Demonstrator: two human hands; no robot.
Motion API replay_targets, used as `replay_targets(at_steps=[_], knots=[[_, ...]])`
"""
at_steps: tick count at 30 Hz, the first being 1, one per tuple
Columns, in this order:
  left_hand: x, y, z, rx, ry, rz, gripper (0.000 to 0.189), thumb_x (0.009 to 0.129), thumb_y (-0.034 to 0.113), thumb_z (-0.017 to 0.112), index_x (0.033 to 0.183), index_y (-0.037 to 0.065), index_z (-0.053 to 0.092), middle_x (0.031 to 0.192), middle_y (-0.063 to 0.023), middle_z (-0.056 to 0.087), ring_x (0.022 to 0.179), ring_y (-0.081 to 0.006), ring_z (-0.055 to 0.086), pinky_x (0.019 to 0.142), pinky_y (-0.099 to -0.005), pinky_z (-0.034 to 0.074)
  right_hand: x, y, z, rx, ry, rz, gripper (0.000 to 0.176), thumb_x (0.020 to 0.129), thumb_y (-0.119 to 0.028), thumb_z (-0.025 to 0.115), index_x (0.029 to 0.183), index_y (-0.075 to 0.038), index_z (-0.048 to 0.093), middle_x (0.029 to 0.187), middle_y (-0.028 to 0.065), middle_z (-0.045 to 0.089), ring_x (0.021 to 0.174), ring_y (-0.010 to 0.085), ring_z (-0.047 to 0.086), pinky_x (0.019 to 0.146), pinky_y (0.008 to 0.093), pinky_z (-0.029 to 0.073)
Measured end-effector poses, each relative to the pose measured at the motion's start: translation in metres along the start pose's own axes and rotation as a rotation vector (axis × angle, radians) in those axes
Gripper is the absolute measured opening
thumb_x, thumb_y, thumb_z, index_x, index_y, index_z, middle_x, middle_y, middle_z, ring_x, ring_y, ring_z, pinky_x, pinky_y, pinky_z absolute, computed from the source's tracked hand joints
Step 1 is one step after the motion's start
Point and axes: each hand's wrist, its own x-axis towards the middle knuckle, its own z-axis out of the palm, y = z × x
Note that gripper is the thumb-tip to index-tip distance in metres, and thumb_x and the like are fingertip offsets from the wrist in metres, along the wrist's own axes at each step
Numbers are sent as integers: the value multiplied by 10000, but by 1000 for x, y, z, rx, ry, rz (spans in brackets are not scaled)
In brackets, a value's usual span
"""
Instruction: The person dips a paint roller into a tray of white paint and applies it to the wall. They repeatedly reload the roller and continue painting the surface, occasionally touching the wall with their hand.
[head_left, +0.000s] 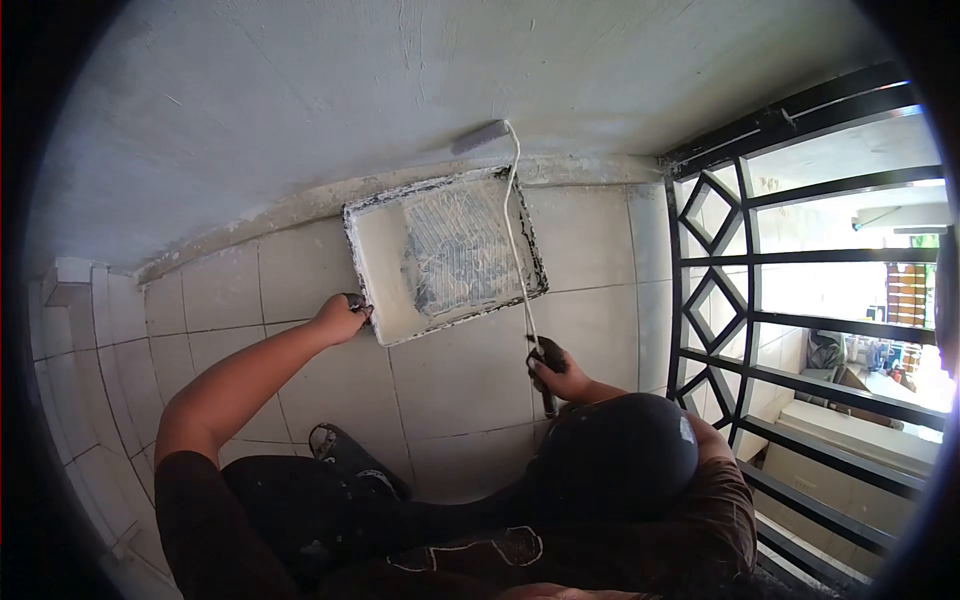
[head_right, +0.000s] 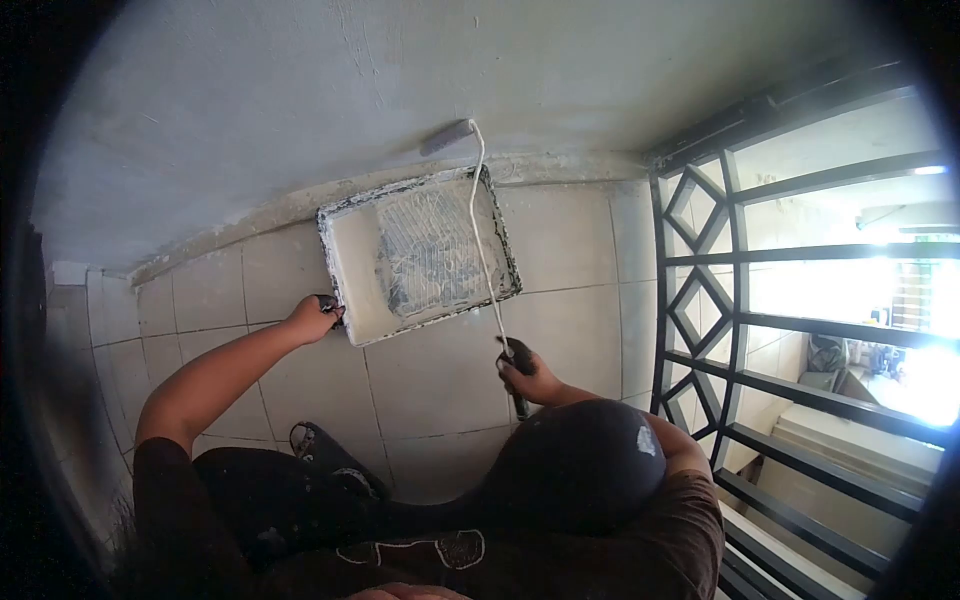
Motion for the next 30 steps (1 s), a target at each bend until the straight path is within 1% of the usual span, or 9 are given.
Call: replay_targets(at_steps=[3,6,9,11,14,15,21,28,30], knots=[[-1,-3,0,6,32,83,262,887,270,630,872,9,629,704,-128,631,633,-225,574,638,-371,469,10,6,9,122,-73,83,152,981,-129,499,1126,-124,458,777,6,496,637,91,482,558,271,432],[-1,-3,-1,-30,-9,77,264,885,261,623,954,9,660,737,-145,658,658,-245,622,651,-363,485,16,14,17,208,-46,113,58,983,-143,492,1024,-138,452,735,2,478,593,85,455,506,264,390],[-8,7,-4,20,25,13,267,890,258,618,977,9,658,740,-145,658,658,-249,617,657,-365,485,13,29,27,279,19,63,54,983,-151,491,973,-147,438,682,-11,447,538,78,415,451,252,335],[-3,-4,1,18,37,68,267,892,257,617,976,6,657,740,-143,657,652,-244,612,652,-367,482,12,25,37,289,117,81,75,976,-153,498,948,-156,429,633,-29,413,490,67,372,411,235,284],[1,-10,5,2,28,84,267,893,257,617,972,6,655,733,-139,655,644,-237,605,646,-367,480,9,28,47,238,178,135,95,974,-154,499,922,-157,420,638,-31,417,496,58,374,412,232,277],[0,-10,3,-4,22,76,266,892,258,618,971,6,655,730,-137,654,641,-235,603,644,-366,479,11,30,48,253,121,110,117,970,-155,506,902,-160,411,639,-39,412,494,55,372,410,233,278],[-2,-9,3,-39,1,18,266,896,266,615,966,12,653,707,-130,637,620,-238,594,615,-373,471,24,29,49,238,67,159,113,960,-145,524,924,-171,421,659,-46,422,512,52,388,411,234,281],[-2,-4,1,1,0,38,267,893,272,618,960,15,650,699,-132,635,606,-242,591,601,-374,470,28,37,55,150,126,13,98,957,-109,513,961,-156,427,680,-40,444,542,47,405,435,235,312],[0,-10,2,-8,14,53,264,890,269,619,954,15,651,705,-136,638,606,-248,591,601,-375,469,30,13,65,107,193,-61,89,960,-103,499,963,-147,423,680,-39,443,542,45,401,443,235,321]])
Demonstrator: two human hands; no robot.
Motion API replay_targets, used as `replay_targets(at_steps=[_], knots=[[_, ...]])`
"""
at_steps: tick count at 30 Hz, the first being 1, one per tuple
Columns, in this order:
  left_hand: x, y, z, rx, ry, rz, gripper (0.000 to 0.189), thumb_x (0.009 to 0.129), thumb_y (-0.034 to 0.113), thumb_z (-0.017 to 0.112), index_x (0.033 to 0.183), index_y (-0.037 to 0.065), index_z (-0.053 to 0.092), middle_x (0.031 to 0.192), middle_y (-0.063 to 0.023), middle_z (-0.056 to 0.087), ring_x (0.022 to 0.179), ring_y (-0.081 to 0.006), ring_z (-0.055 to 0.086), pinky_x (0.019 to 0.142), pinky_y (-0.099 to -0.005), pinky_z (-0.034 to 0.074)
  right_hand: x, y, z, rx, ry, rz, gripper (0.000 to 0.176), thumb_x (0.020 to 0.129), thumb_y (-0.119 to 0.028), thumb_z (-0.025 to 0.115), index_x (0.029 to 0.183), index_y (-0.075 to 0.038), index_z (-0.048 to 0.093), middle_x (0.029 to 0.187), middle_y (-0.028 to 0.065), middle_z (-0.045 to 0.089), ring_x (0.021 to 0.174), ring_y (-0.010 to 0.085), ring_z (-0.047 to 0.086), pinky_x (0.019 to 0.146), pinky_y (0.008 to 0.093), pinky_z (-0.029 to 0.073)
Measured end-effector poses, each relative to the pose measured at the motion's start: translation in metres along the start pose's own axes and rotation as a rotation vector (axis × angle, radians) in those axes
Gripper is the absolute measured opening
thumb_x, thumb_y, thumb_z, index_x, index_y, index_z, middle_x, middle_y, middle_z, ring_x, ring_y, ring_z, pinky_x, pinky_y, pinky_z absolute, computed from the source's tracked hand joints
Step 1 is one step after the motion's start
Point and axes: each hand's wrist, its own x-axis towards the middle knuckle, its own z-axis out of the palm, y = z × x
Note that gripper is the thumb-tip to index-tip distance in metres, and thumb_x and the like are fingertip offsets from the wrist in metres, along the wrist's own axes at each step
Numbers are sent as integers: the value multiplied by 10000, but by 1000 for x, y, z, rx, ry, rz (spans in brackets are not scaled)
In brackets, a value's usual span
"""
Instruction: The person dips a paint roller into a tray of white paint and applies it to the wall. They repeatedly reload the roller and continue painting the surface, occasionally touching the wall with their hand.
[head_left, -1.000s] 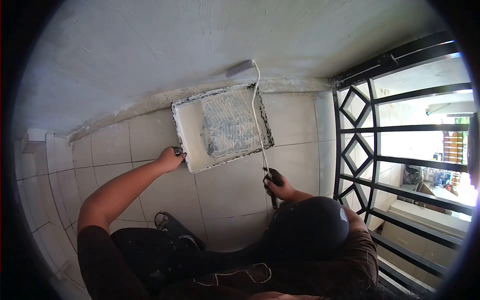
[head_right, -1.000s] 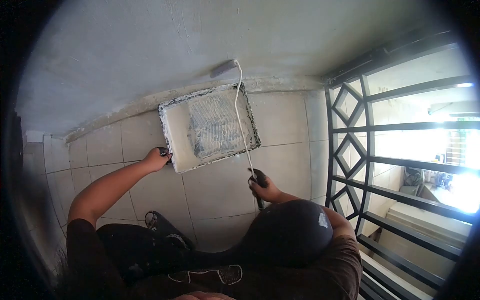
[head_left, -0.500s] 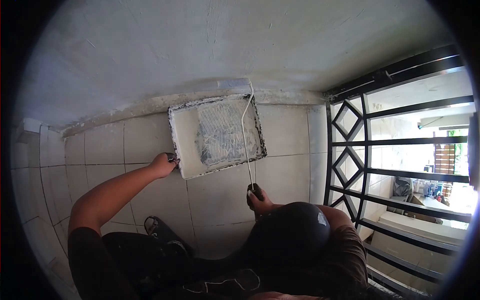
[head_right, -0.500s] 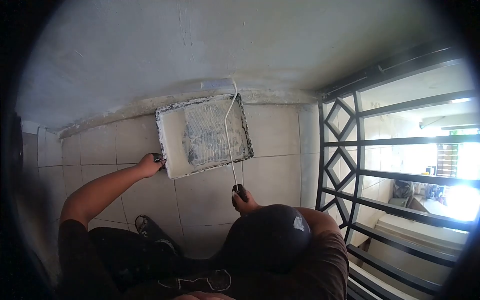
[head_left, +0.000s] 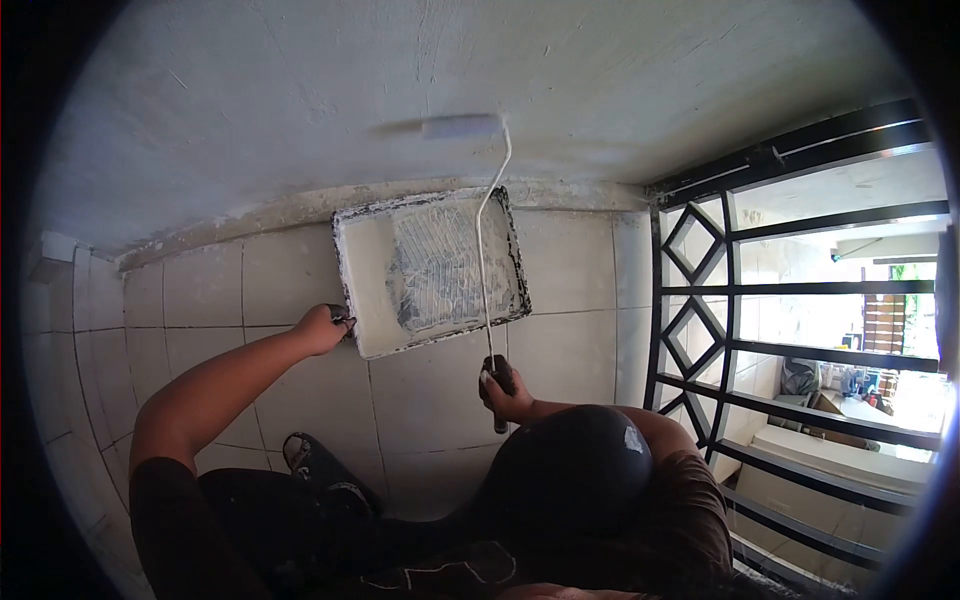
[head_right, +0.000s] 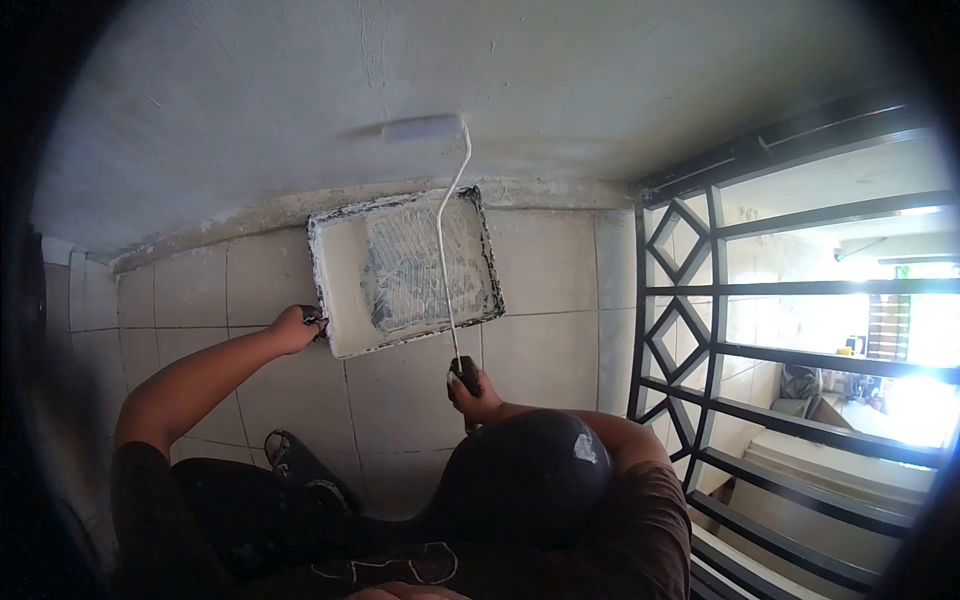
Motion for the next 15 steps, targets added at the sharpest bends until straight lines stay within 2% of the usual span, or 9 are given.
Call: replay_targets(at_steps=[3,6,9,12,15], knots=[[4,-7,2,29,2,41,255,891,260,616,942,14,657,719,-137,646,620,-250,595,612,-373,470,19,-3,-7,4,-211,6,96,968,-115,502,945,-149,414,675,-39,435,541,47,404,446,239,328],[6,-9,2,10,-22,30,258,892,264,616,933,14,663,723,-128,651,634,-238,600,620,-369,472,12,-9,7,68,-129,29,125,973,-128,512,922,-153,400,665,-36,422,534,49,390,445,237,316],[5,-8,0,-4,-52,34,261,892,273,612,919,19,667,736,-119,658,647,-232,607,627,-364,474,15,12,-6,116,-162,196,97,981,-152,492,1027,-144,408,773,-6,459,630,88,443,535,281,390],[4,-10,-1,-16,-169,-1,299,890,320,613,930,30,671,751,-104,666,647,-227,605,628,-354,479,14,19,-9,200,-214,281,92,991,-197,484,952,-159,410,726,-13,437,599,96,424,511,281,373],[-24,38,-23,128,-417,-180,411,882,424,616,950,23,675,794,-106,675,726,-221,621,696,-363,487,10,18,-5,283,-149,413,183,973,-213,538,864,-186,393,644,-29,400,515,76,369,442,266,290]])
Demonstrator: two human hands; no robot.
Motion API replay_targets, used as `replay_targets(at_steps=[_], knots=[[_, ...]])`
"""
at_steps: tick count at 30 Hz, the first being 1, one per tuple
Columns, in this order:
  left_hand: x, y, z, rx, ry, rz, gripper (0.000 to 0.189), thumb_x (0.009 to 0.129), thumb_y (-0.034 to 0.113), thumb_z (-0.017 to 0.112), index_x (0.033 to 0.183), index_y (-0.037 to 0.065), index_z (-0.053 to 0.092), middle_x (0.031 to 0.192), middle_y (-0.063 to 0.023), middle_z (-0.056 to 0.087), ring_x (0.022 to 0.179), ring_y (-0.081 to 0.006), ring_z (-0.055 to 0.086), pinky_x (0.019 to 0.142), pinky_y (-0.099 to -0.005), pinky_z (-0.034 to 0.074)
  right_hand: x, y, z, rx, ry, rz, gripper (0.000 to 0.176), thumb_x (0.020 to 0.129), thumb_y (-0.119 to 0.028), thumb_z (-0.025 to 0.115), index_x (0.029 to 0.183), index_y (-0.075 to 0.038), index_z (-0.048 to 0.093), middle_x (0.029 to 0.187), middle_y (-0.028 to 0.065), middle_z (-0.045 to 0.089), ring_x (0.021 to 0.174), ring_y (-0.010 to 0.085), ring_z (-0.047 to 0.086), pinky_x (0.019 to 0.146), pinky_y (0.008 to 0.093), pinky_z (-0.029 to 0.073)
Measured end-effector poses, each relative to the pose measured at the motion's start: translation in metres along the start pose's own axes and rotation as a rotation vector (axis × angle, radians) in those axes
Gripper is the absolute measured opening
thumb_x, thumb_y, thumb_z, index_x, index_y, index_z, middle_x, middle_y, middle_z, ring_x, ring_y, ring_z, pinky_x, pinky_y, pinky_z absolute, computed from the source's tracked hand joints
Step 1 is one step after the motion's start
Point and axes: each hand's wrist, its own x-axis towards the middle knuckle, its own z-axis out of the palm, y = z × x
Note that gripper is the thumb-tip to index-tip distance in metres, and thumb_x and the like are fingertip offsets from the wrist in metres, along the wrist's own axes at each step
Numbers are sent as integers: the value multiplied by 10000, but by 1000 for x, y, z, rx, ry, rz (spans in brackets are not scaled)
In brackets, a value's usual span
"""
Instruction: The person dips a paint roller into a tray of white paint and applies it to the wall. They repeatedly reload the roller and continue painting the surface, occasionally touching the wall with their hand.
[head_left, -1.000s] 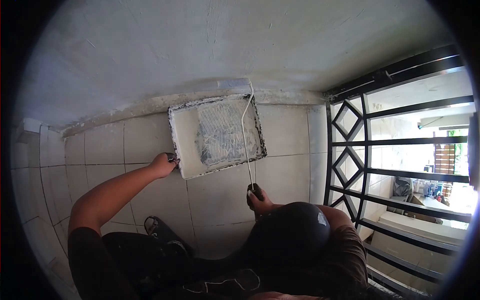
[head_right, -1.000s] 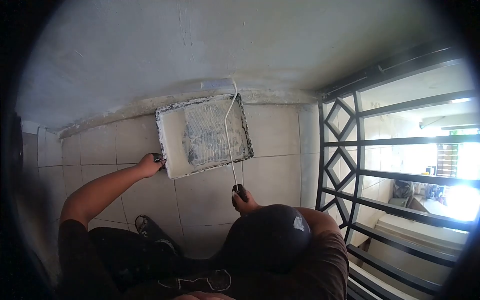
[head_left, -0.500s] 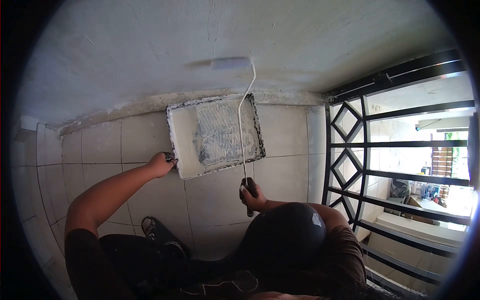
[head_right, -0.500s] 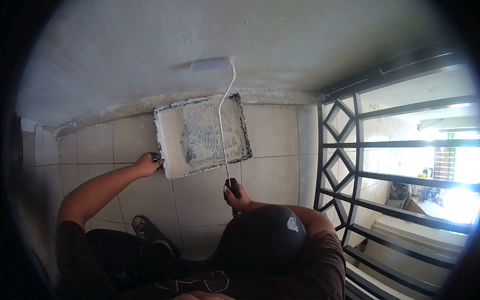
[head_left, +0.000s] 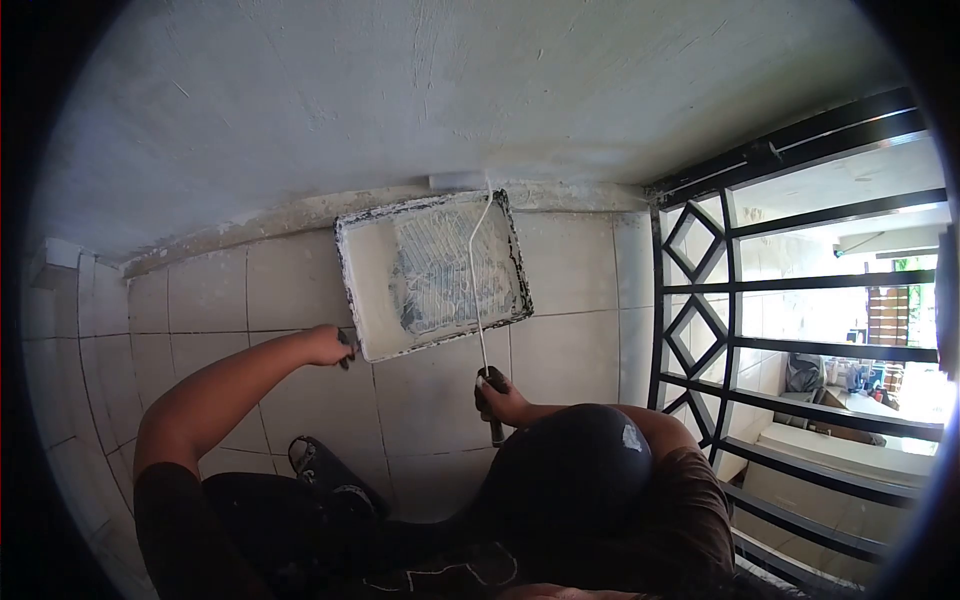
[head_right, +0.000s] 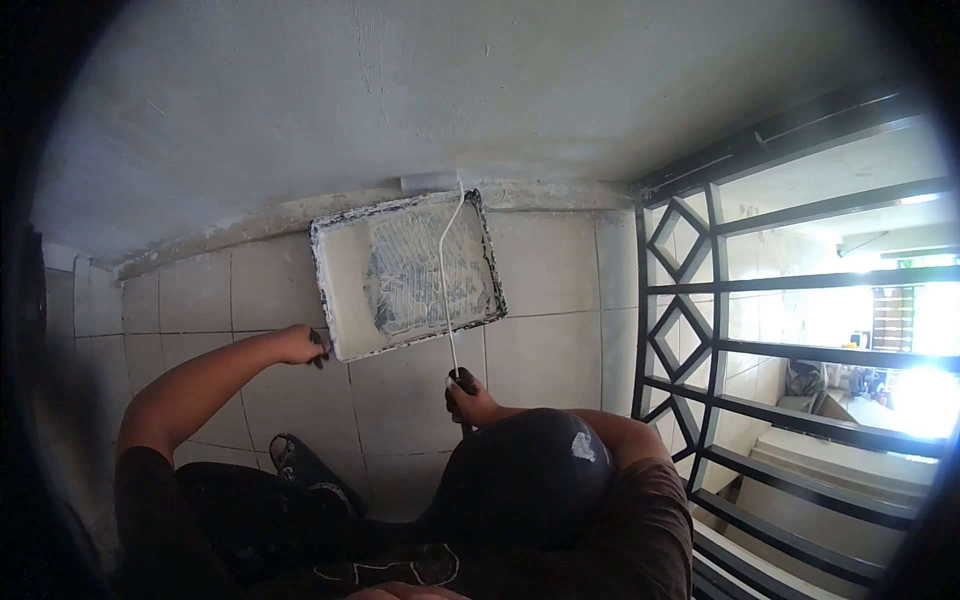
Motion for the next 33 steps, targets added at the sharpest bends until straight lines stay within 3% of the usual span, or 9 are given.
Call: replay_targets(at_steps=[3,4,7,12,16,19,22,26,33], knots=[[-2,3,7,356,-311,-63,507,868,501,605,1022,23,670,879,-114,688,800,-234,632,754,-367,487,-1,-1,-2,-30,2,-26,200,966,-232,554,855,-196,392,644,-28,404,514,76,367,437,273,280],[-6,6,10,332,-393,-70,571,871,521,594,1165,32,622,964,-118,694,884,-227,636,815,-348,482,-1,0,-3,-30,-3,-27,189,964,-232,558,865,-192,402,645,-25,410,515,81,379,441,276,300],[-24,35,18,312,-463,-7,649,867,505,615,1322,53,508,996,-109,698,922,-214,640,844,-330,477,-5,-4,0,-116,-15,-42,140,965,-219,555,911,-169,436,678,-10,443,551,101,434,476,291,376],[-33,66,34,108,-320,298,739,872,480,631,1423,67,364,1018,-84,699,935,-188,638,842,-308,476,-16,-26,-5,-379,-90,-32,114,962,-176,560,1018,-116,480,770,23,509,686,156,543,591,356,495],[-30,113,48,55,-158,386,710,877,452,635,1415,74,368,1012,-60,692,913,-185,634,815,-316,488,-47,-67,12,-77,-212,152,145,927,-167,615,973,-120,486,780,36,510,737,186,555,626,407,501],[-35,158,64,-567,-157,80,552,899,366,626,1346,86,461,1031,-60,673,881,-184,624,784,-322,496,-65,-96,42,34,-293,231,154,920,-161,620,985,-120,487,817,46,517,780,200,556,669,445,499],[-8,160,80,-1202,-475,179,346,914,266,610,1208,90,568,1038,-77,656,864,-181,614,765,-320,501,-69,-106,58,-8,-255,218,150,936,-173,588,1038,-110,498,873,56,528,816,214,558,701,466,497],[-7,169,104,-777,182,360,201,923,190,591,1072,55,601,955,-94,650,837,-173,607,727,-326,494,-71,-107,75,-123,-170,203,194,947,-213,565,1080,-95,485,930,75,530,879,230,577,709,470,529],[-26,175,110,-714,311,326,199,929,194,587,1047,35,604,891,-79,652,779,-162,589,715,-320,483,-86,-93,128,-238,181,130,335,919,-259,574,1117,-48,404,1112,130,446,934,302,595,757,517,578]])
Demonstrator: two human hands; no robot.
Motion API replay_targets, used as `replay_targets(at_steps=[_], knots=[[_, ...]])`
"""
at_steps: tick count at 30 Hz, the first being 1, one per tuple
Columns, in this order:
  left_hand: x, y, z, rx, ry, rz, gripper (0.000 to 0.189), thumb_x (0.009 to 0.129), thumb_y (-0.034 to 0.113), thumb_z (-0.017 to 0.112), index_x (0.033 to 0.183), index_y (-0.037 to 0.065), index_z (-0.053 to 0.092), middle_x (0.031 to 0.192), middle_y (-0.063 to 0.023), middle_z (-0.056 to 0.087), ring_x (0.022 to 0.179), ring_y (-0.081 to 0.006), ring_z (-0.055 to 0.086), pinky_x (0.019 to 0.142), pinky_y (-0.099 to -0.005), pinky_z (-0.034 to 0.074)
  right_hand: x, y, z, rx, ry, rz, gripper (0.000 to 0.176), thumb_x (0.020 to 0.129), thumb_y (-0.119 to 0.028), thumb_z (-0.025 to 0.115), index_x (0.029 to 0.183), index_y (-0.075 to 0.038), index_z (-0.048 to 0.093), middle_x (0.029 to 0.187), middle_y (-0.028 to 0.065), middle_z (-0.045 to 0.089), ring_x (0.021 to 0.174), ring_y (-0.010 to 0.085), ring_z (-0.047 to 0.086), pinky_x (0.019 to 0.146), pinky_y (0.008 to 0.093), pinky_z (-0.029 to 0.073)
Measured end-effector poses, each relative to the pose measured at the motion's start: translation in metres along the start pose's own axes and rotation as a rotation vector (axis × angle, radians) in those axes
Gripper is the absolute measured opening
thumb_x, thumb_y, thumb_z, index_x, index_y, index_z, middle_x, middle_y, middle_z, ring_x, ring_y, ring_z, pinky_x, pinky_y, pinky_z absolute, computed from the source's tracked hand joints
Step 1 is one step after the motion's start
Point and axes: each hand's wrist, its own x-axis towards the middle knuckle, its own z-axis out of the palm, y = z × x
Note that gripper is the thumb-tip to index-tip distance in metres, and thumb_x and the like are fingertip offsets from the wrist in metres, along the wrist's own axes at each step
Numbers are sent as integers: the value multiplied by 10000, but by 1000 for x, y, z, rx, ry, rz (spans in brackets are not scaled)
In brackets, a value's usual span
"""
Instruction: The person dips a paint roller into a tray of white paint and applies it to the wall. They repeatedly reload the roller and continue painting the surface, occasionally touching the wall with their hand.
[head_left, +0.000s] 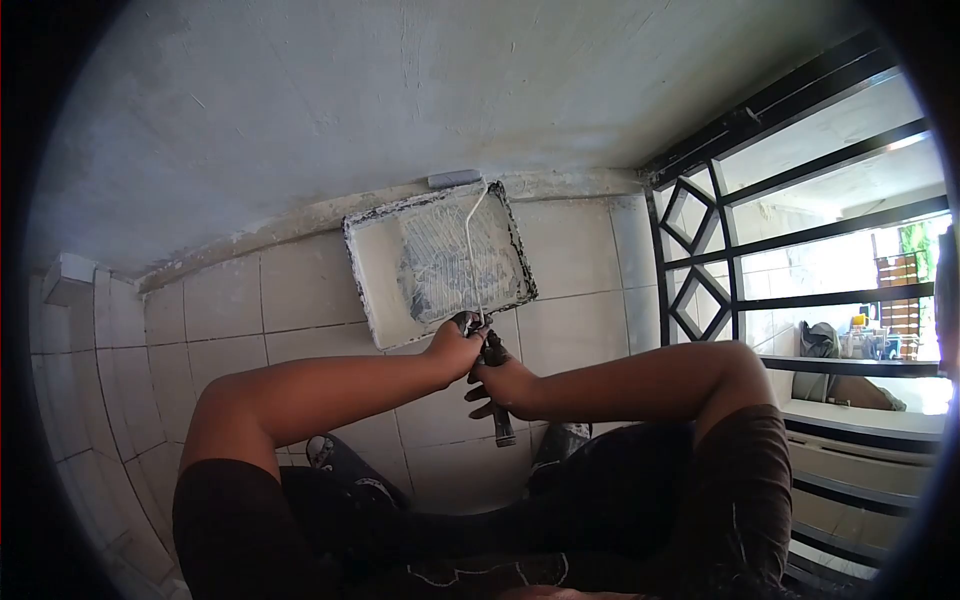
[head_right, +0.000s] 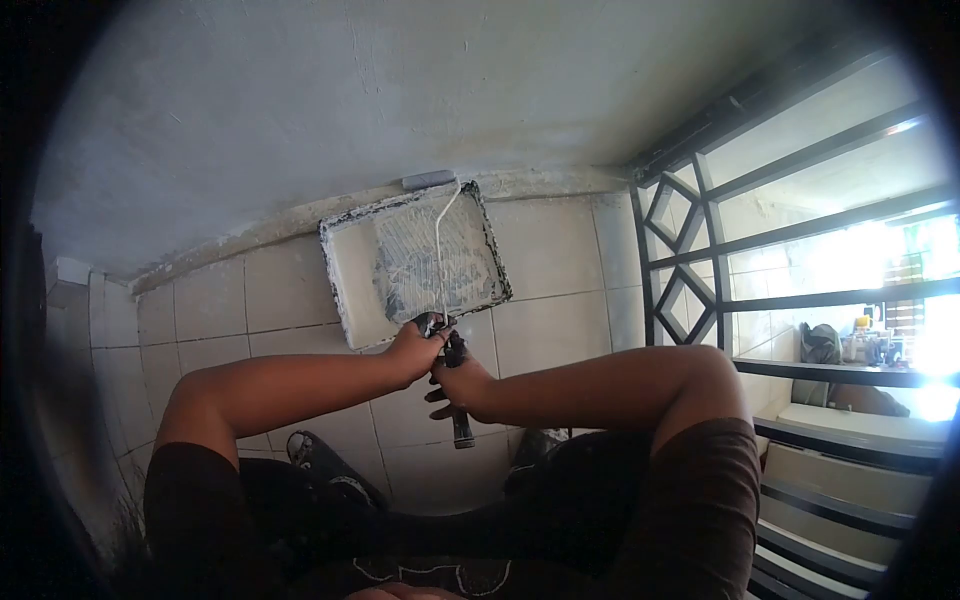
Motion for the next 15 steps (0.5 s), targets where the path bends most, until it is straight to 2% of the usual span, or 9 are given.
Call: replay_targets(at_steps=[3,6,9,15], knots=[[14,-21,1,56,-25,60,180,928,185,590,1030,38,609,870,-68,655,769,-155,582,712,-316,480,-11,2,13,144,201,98,267,923,-293,566,1005,-80,428,943,96,499,754,225,594,610,441,559],[15,-23,3,70,-44,74,161,927,173,594,1014,38,609,854,-58,657,761,-148,579,712,-314,480,11,20,-11,148,-16,78,233,925,-305,558,886,-120,423,730,35,480,550,156,494,473,360,439],[8,-10,3,28,-40,47,136,932,149,586,1002,35,604,853,-53,658,766,-143,590,719,-308,485,10,17,-5,222,-8,76,220,920,-292,558,828,-149,419,591,-12,403,441,128,369,432,326,323],[12,-19,-2,-49,-51,51,126,940,104,569,1023,11,590,859,-57,661,799,-142,618,726,-284,503,1,11,0,216,-42,73,210,909,-234,591,810,-143,429,605,-18,400,448,113,382,421,293,308]])
